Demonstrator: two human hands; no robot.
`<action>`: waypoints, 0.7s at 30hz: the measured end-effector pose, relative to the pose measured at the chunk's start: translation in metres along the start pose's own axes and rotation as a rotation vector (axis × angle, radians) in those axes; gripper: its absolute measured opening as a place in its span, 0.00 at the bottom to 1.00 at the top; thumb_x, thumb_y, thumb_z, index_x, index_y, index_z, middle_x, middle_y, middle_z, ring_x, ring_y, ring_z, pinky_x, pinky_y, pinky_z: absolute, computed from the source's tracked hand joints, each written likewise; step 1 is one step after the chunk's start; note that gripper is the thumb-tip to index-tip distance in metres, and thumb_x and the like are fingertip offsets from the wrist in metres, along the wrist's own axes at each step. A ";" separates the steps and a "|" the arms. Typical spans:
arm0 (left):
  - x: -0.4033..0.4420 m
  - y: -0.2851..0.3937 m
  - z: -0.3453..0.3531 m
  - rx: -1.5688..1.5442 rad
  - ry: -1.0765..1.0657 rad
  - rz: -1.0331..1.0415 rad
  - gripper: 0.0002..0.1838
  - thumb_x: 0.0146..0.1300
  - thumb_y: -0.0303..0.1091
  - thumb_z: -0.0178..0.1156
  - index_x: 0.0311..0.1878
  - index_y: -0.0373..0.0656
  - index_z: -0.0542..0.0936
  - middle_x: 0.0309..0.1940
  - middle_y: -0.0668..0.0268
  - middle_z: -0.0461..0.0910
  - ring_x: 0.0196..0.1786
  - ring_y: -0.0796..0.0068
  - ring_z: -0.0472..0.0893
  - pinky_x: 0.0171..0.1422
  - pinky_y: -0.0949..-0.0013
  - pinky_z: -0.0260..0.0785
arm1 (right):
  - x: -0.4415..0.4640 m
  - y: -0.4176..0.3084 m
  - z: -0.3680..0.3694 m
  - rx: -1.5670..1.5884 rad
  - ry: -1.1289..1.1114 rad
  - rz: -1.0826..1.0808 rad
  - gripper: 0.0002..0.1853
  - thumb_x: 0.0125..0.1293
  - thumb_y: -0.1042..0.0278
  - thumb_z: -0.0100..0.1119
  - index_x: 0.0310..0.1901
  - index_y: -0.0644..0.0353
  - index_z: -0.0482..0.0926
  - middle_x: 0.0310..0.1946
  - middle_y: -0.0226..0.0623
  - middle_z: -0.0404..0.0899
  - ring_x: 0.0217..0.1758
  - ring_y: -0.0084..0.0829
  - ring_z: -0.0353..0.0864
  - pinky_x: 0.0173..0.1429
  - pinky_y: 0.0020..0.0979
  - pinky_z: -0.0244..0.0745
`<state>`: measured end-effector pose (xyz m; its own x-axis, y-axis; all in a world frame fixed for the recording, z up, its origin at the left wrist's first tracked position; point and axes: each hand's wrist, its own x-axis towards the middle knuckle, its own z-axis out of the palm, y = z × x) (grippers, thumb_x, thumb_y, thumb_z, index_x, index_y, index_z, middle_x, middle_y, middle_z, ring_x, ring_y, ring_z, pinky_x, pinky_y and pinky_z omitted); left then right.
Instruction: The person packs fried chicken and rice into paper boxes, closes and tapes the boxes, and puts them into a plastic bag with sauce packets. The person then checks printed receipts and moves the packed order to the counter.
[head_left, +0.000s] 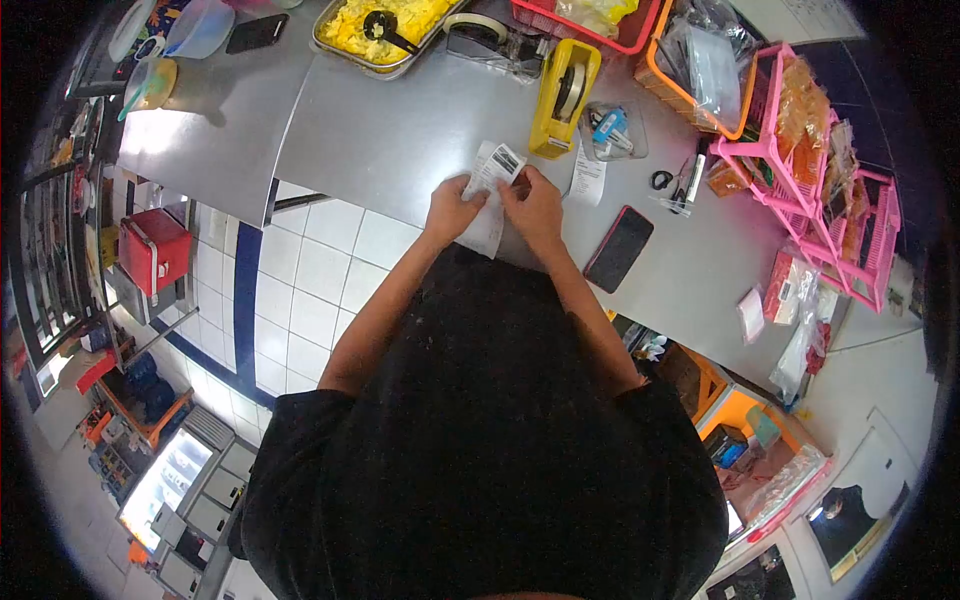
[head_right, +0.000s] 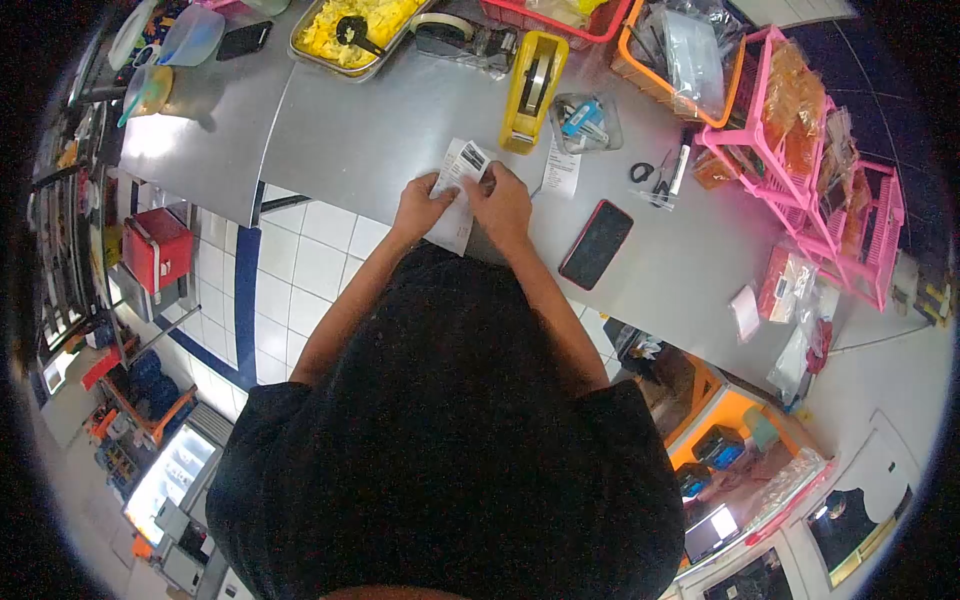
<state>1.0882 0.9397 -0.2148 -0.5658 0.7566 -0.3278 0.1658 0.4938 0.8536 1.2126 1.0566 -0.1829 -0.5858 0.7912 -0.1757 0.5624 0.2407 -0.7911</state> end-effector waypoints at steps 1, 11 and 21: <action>-0.002 -0.004 0.002 -0.057 -0.003 0.003 0.13 0.63 0.35 0.65 0.45 0.36 0.85 0.35 0.52 0.86 0.38 0.60 0.85 0.45 0.59 0.75 | 0.007 0.007 0.002 0.102 -0.061 0.061 0.22 0.61 0.50 0.68 0.40 0.65 0.83 0.31 0.45 0.86 0.35 0.42 0.87 0.42 0.41 0.79; -0.003 -0.025 -0.033 -0.172 0.015 -0.090 0.14 0.71 0.38 0.61 0.38 0.36 0.85 0.24 0.64 0.84 0.27 0.80 0.78 0.33 0.69 0.71 | 0.023 0.023 0.010 0.089 -0.141 0.154 0.16 0.62 0.55 0.67 0.31 0.64 0.83 0.20 0.39 0.83 0.26 0.40 0.85 0.40 0.39 0.78; 0.002 -0.015 -0.032 -0.347 0.024 -0.091 0.13 0.68 0.34 0.64 0.31 0.34 0.82 0.22 0.69 0.81 0.26 0.85 0.74 0.30 0.70 0.66 | 0.025 -0.007 0.000 -0.134 -0.044 0.012 0.15 0.62 0.57 0.66 0.36 0.62 0.83 0.31 0.45 0.86 0.35 0.49 0.86 0.43 0.46 0.78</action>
<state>1.0586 0.9202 -0.2157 -0.5853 0.7036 -0.4031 -0.1681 0.3810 0.9092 1.1939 1.0747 -0.1825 -0.6018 0.7700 -0.2121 0.6405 0.3067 -0.7040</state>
